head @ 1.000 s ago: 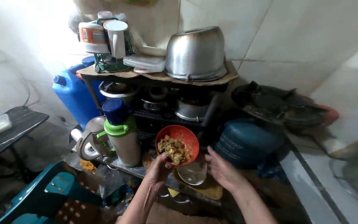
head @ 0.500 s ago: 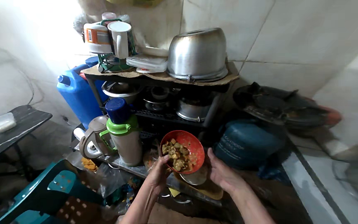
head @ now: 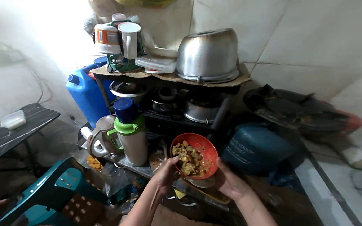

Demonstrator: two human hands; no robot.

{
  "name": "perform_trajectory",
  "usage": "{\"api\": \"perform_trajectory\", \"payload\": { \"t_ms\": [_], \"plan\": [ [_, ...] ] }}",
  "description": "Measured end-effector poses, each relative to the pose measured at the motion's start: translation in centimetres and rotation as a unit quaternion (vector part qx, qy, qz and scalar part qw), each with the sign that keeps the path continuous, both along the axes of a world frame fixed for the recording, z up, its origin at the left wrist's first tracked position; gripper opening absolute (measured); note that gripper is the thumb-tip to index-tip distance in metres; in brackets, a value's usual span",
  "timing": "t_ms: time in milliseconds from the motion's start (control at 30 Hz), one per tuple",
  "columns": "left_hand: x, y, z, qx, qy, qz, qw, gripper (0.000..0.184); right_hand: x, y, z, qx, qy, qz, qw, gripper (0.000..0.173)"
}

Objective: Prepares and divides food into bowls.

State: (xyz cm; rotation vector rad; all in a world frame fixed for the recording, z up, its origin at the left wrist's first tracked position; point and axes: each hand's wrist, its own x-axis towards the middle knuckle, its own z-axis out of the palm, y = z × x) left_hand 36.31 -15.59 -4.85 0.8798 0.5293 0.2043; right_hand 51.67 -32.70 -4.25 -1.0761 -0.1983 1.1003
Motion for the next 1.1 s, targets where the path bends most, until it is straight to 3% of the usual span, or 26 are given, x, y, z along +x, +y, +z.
{"api": "perform_trajectory", "payload": {
  "t_ms": [33,133,267,400,433,533,600,800,967,1100],
  "plan": [
    [0.1,0.1,0.1,0.004,-0.001,-0.01,1.0,0.041,-0.1,0.0,0.2,-0.007,0.003,-0.009,1.0,0.065],
    [0.2,0.1,0.2,0.014,-0.005,-0.028,1.0,0.043,-0.4,-0.2,0.7,-0.01,0.012,-0.022,1.0,0.065],
    [0.6,0.0,0.2,0.057,0.002,-0.052,0.997,0.045,-1.1,-0.1,1.0,-0.005,0.013,-0.074,0.997,0.05],
    [0.8,0.4,-0.8,0.145,0.025,-0.073,0.986,0.063,-1.3,-0.3,0.5,0.019,0.008,-0.131,0.991,0.046],
    [0.9,0.4,-0.8,0.158,0.038,-0.06,0.985,0.062,-1.2,-0.2,0.6,0.017,0.004,-0.142,0.99,0.045],
    [1.0,-0.6,-1.3,0.203,0.05,0.022,0.978,0.033,-0.8,-0.2,0.5,-0.015,-0.014,-0.176,0.984,0.041],
    [1.3,-1.2,-2.0,0.266,0.047,0.041,0.962,0.024,-0.5,-0.2,0.5,-0.012,-0.021,-0.18,0.983,0.04],
    [1.5,-2.1,-0.3,0.528,0.096,-0.029,0.843,0.014,-0.3,-0.4,1.0,-0.022,-0.047,-0.188,0.981,0.041],
    [1.6,-2.2,0.4,0.56,0.122,-0.062,0.817,0.027,-0.7,-0.4,0.8,-0.025,-0.047,-0.209,0.976,0.041],
    [1.3,-1.3,0.5,0.533,0.127,-0.044,0.836,0.02,-0.8,-0.8,-0.2,-0.006,-0.016,-0.227,0.974,0.047]
  ]
}}
